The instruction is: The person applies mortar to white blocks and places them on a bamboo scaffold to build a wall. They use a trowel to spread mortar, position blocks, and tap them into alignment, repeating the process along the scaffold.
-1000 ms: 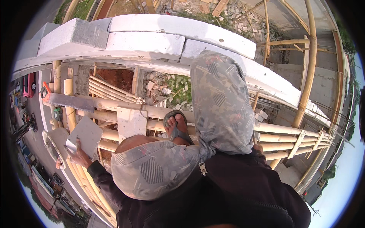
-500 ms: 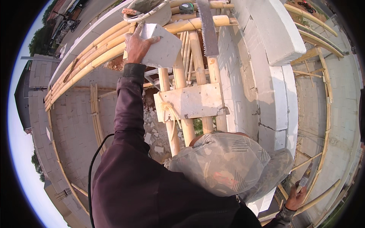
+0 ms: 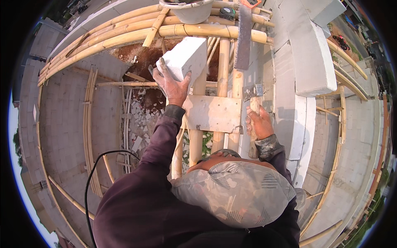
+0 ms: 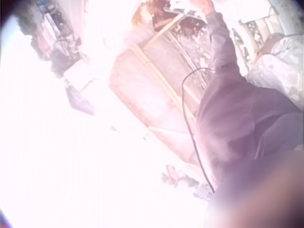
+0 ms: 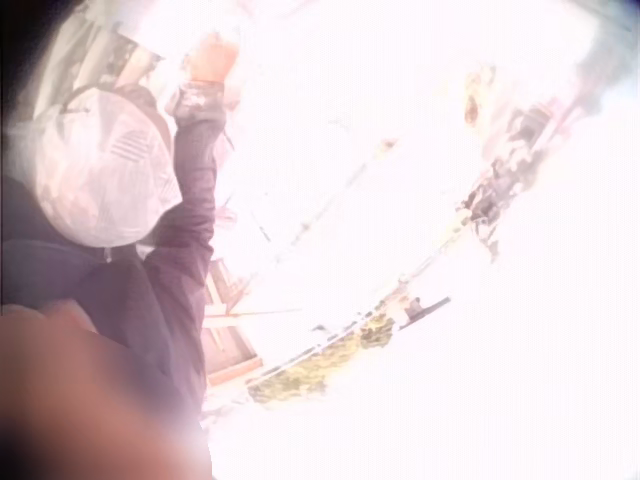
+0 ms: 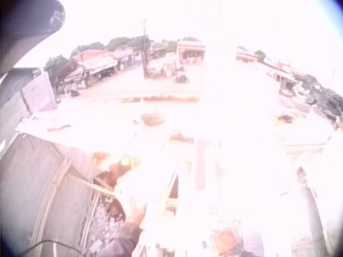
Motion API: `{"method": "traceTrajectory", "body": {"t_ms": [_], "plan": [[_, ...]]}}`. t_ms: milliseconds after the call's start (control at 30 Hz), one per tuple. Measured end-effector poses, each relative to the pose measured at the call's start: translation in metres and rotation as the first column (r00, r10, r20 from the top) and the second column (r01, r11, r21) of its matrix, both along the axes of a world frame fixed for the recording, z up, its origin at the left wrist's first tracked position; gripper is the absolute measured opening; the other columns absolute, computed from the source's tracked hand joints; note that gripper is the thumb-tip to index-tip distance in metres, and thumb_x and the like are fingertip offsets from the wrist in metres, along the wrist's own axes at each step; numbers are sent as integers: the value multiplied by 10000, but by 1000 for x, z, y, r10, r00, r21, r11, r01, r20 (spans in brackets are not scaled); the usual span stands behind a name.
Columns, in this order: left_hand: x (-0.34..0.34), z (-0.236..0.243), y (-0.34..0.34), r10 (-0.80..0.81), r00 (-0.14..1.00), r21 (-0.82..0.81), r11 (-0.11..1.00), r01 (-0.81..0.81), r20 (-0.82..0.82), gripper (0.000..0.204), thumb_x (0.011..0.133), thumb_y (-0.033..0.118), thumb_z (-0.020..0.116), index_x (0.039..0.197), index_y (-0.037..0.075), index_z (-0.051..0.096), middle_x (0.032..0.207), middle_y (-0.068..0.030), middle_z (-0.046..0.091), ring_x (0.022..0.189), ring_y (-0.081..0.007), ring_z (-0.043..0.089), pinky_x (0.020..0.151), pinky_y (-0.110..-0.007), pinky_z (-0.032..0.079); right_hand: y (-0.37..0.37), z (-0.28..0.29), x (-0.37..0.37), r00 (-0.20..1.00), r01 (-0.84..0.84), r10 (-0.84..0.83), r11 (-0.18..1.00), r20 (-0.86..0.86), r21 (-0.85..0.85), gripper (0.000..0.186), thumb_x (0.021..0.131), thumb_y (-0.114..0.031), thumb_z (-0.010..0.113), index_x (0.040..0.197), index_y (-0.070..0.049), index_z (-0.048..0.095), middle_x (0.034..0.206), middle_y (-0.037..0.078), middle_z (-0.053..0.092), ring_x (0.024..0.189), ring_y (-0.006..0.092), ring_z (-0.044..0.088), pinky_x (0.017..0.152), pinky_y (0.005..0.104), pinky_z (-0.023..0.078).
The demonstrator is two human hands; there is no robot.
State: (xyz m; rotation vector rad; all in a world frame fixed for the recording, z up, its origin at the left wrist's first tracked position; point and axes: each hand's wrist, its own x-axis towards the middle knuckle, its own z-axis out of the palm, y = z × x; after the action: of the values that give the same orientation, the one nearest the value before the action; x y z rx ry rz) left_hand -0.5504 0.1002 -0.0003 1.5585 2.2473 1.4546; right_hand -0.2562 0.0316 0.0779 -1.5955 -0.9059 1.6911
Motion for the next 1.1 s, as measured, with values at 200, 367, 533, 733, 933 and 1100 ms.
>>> {"method": "traceTrajectory", "body": {"t_ms": [200, 367, 533, 733, 933, 1100], "plan": [[8, -6, -37, -67, 991, -20, 997, 70, 120, 1035, 630, 164, 844, 1456, -22, 249, 1341, -248, 297, 1274, -415, 328, 1120, -479, 284, -7, -48, -19, 993, -100, 102, 994, 54, -48, 186, 882, -138, 553, 1011, -4, 561, 680, 24, 524, 496, 124, 489, 422, 310, 411], [13, -4, -39, -58, 983, -75, 995, 72, 174, 978, 611, 171, 876, 1408, 15, 331, 1353, -229, 260, 1282, -404, 324, 1112, -486, 312, -11, -71, -13, 952, -155, 139, 987, 272, 40, 259, 838, -158, 565, 1012, 31, 593, 722, 132, 606, 558, 226, 594, 505, 379, 480], [3, -7, 3, -40, 988, 42, 999, 34, 147, 929, 613, 148, 877, 1368, 19, 350, 1338, -222, 271, 1249, -402, 345, 1080, -493, 328, -14, -87, -4, 919, -200, 137, 970, 369, 139, 313, 819, -181, 573, 1033, 46, 602, 798, 197, 650, 696, 304, 653, 656, 414, 516], [26, -31, 12, -52, 998, -20, 998, 53, 45, 954, 630, 141, 876, 1415, 108, 334, 1383, -248, 237, 1286, -468, 328, 1088, -518, 347, -11, -92, -9, 903, -241, 170, 961, 394, 138, 313, 813, -182, 572, 1029, 42, 606, 810, 203, 660, 741, 330, 665, 686, 417, 522], [29, -31, 7, -126, 990, 35, 992, 124, 70, 957, 628, 135, 872, 1419, 104, 335, 1374, -272, 261, 1293, -476, 317, 1087, -541, 332, -9, -81, -16, 939, -203, 163, 973, 303, 108, 289, 829, -182, 565, 1010, 40, 597, 743, 170, 642, 636, 282, 642, 606, 411, 518], [37, -15, 18, -44, 998, -96, 995, 41, -39, 1052, 643, 357, 903, 1433, -18, 319, 1361, -284, 287, 1282, -454, 325, 1083, -500, 331, -9, -62, -24, 966, -174, 165, 984, 200, 27, 269, 859, -183, 556, 1029, 25, 576, 709, 120, 609, 512, 216, 592, 457, 362, 482]]}}
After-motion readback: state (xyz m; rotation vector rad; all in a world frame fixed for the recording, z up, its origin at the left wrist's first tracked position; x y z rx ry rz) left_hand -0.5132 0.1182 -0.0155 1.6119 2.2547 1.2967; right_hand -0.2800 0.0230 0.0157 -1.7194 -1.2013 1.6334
